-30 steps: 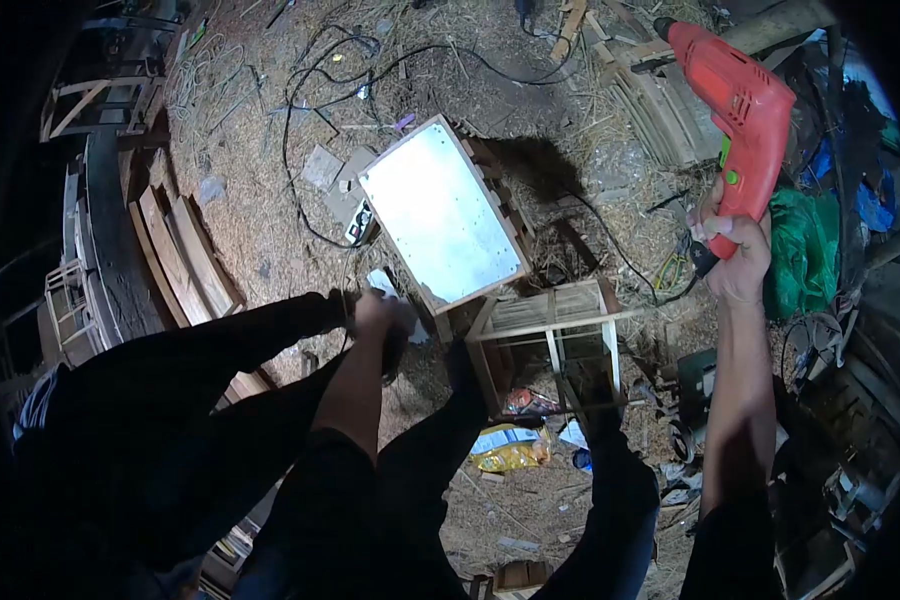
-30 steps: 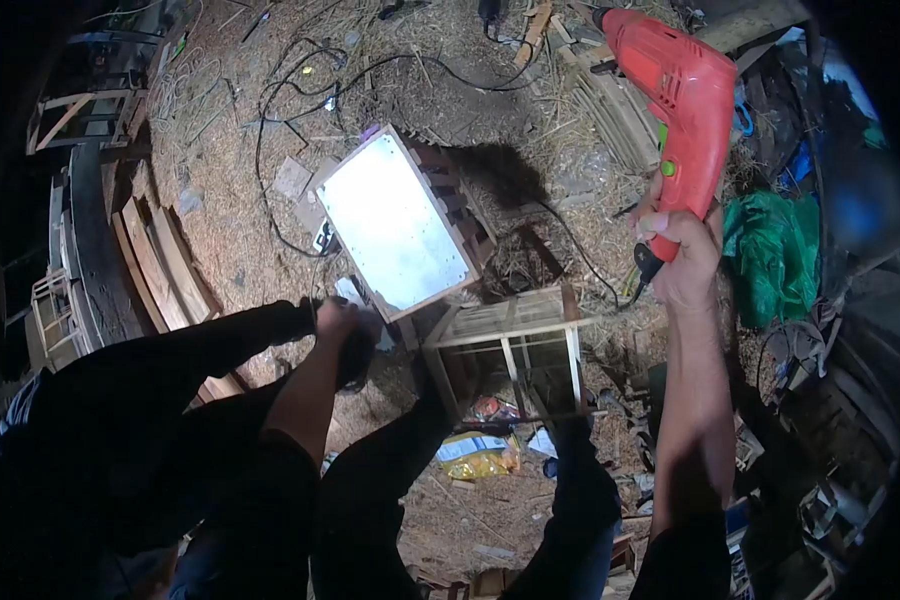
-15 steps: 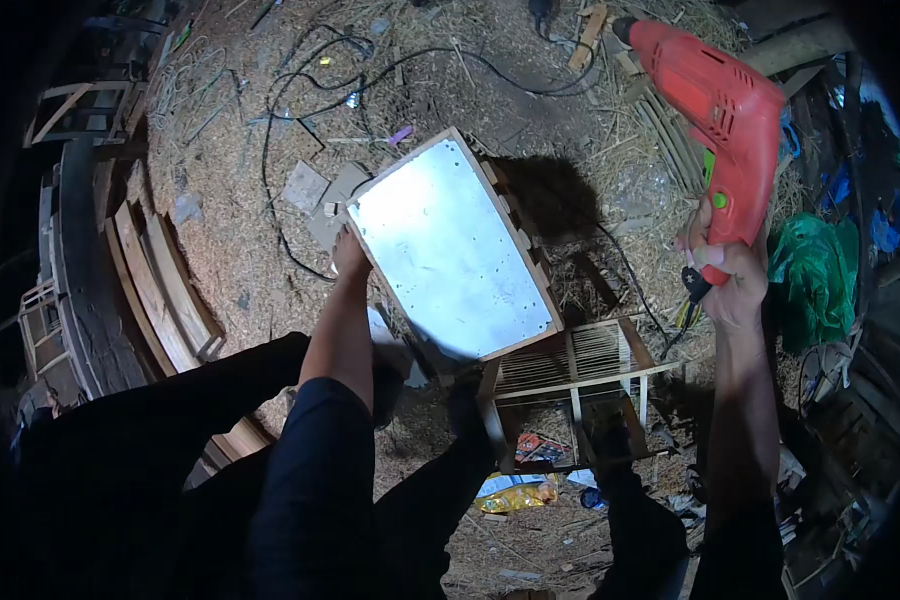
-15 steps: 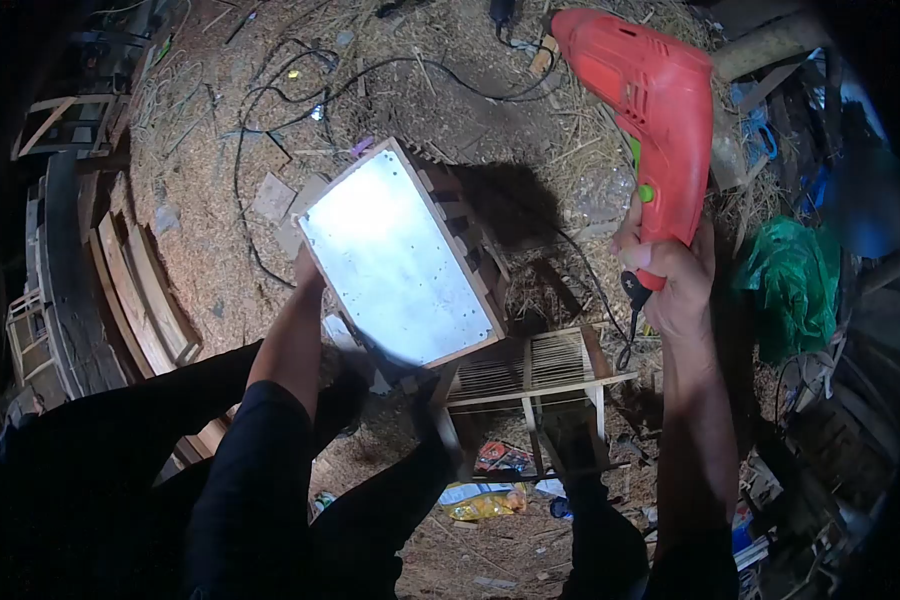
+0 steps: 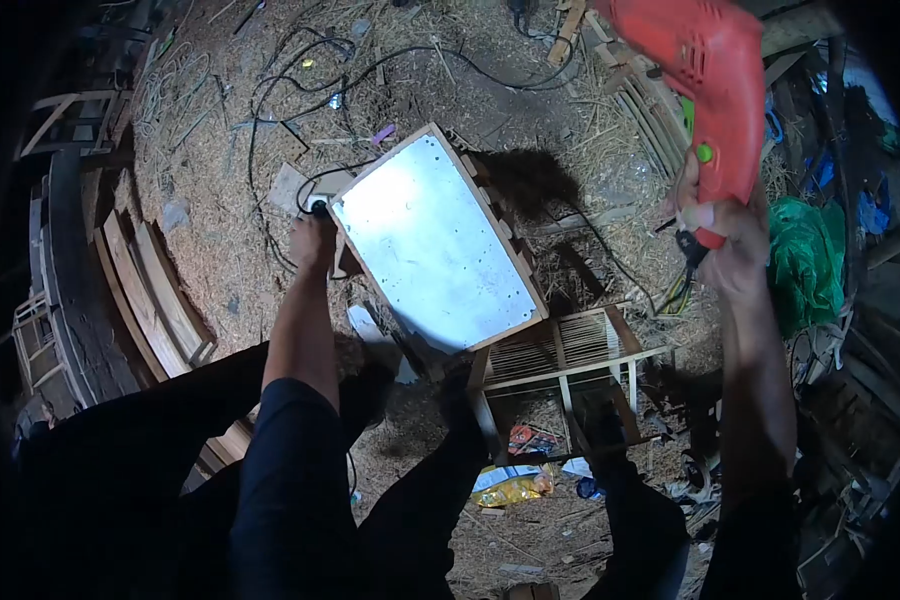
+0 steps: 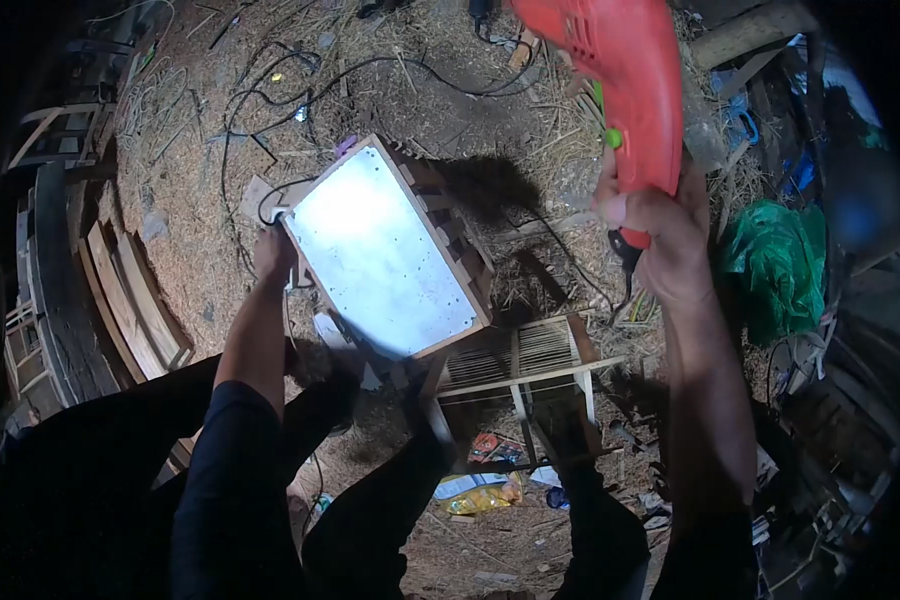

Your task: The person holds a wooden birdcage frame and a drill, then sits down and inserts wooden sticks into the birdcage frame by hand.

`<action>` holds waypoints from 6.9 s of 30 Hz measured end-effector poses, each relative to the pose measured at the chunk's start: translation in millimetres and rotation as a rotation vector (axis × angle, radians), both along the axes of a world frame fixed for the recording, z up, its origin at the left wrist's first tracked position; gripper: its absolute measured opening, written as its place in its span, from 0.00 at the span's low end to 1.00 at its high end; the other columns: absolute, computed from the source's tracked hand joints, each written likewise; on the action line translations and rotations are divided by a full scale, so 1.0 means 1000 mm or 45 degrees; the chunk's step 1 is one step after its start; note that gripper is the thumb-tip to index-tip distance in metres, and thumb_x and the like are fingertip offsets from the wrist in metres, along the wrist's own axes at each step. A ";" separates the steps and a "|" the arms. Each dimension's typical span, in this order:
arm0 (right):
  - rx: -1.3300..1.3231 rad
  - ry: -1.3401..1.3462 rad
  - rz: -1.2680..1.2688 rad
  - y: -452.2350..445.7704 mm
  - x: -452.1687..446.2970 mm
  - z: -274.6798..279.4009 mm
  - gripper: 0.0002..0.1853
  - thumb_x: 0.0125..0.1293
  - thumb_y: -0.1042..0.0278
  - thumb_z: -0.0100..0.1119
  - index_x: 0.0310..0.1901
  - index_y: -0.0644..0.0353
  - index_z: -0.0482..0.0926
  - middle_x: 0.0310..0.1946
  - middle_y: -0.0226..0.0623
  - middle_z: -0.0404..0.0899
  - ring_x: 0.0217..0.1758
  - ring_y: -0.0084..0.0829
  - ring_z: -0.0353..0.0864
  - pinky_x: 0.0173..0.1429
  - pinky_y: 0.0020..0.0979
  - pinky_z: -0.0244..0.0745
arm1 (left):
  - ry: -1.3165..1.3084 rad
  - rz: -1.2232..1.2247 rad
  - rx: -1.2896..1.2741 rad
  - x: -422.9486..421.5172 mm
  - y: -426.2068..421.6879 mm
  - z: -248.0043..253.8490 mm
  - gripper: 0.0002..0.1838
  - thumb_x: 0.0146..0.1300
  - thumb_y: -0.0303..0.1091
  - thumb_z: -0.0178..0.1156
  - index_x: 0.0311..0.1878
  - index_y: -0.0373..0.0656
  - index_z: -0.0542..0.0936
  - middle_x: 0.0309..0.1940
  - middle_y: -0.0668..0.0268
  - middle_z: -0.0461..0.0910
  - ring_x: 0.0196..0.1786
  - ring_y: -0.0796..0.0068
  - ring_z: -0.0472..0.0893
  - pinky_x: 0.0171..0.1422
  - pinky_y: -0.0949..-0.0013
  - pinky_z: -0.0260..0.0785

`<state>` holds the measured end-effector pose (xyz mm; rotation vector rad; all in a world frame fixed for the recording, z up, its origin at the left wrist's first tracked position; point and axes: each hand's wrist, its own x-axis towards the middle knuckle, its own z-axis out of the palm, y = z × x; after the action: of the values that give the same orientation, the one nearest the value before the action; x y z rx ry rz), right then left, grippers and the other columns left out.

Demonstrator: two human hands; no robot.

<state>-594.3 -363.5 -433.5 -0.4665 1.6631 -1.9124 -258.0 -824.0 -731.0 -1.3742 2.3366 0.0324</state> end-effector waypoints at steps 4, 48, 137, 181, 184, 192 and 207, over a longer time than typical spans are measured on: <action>0.033 0.196 0.095 -0.007 -0.027 0.066 0.23 0.49 0.64 0.64 0.45 0.70 0.80 0.28 0.34 0.78 0.30 0.25 0.75 0.40 0.27 0.68 | 0.196 -0.085 -0.158 -0.002 -0.005 0.067 0.31 0.66 0.60 0.59 0.53 0.37 0.83 0.54 0.41 0.79 0.55 0.38 0.82 0.57 0.43 0.78; -0.196 1.099 -0.358 0.046 -0.118 0.453 0.12 0.65 0.65 0.51 0.39 0.69 0.75 0.31 0.46 0.74 0.34 0.39 0.74 0.49 0.45 0.70 | 0.663 0.020 -0.183 -0.024 0.107 0.324 0.33 0.65 0.59 0.65 0.51 0.31 0.82 0.55 0.42 0.77 0.53 0.39 0.82 0.58 0.44 0.75; 0.308 -0.125 -1.591 0.942 0.754 0.192 0.19 0.53 0.68 0.59 0.47 0.60 0.70 0.25 0.29 0.64 0.32 0.26 0.66 0.61 0.38 0.64 | -0.222 -1.433 0.358 0.371 0.814 0.019 0.39 0.63 0.47 0.65 0.74 0.38 0.69 0.71 0.51 0.71 0.72 0.48 0.70 0.79 0.37 0.53; -0.136 -0.532 -1.162 0.796 0.761 0.217 0.21 0.43 0.74 0.63 0.42 0.65 0.72 0.25 0.36 0.72 0.27 0.32 0.73 0.46 0.38 0.71 | 0.598 -0.959 0.663 0.268 0.613 0.335 0.17 0.79 0.40 0.54 0.44 0.34 0.82 0.30 0.54 0.83 0.32 0.63 0.79 0.40 0.58 0.71; -0.171 -0.546 -1.073 0.827 0.772 0.235 0.18 0.44 0.73 0.65 0.39 0.65 0.74 0.25 0.35 0.75 0.28 0.30 0.75 0.47 0.39 0.74 | 0.715 -1.161 0.754 0.313 0.669 0.350 0.13 0.77 0.35 0.55 0.43 0.34 0.82 0.28 0.52 0.81 0.30 0.61 0.79 0.38 0.56 0.69; -0.132 -0.586 -1.061 0.862 0.825 0.268 0.14 0.48 0.80 0.59 0.40 0.64 0.75 0.30 0.32 0.77 0.34 0.23 0.76 0.40 0.28 0.72 | 0.415 -1.098 0.829 0.341 0.825 0.392 0.15 0.75 0.38 0.55 0.38 0.36 0.81 0.29 0.50 0.80 0.32 0.51 0.79 0.39 0.51 0.68; -0.016 -0.710 -1.374 0.864 0.938 0.293 0.17 0.43 0.77 0.60 0.39 0.63 0.75 0.28 0.30 0.76 0.29 0.23 0.76 0.35 0.27 0.71 | 0.477 -0.901 1.217 0.408 0.986 0.381 0.27 0.80 0.50 0.48 0.35 0.34 0.79 0.24 0.51 0.77 0.30 0.63 0.78 0.41 0.57 0.68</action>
<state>343.9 500.1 -141.0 1.1008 1.6039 -2.3933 150.5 162.0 -350.1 -0.0693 2.3939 1.0952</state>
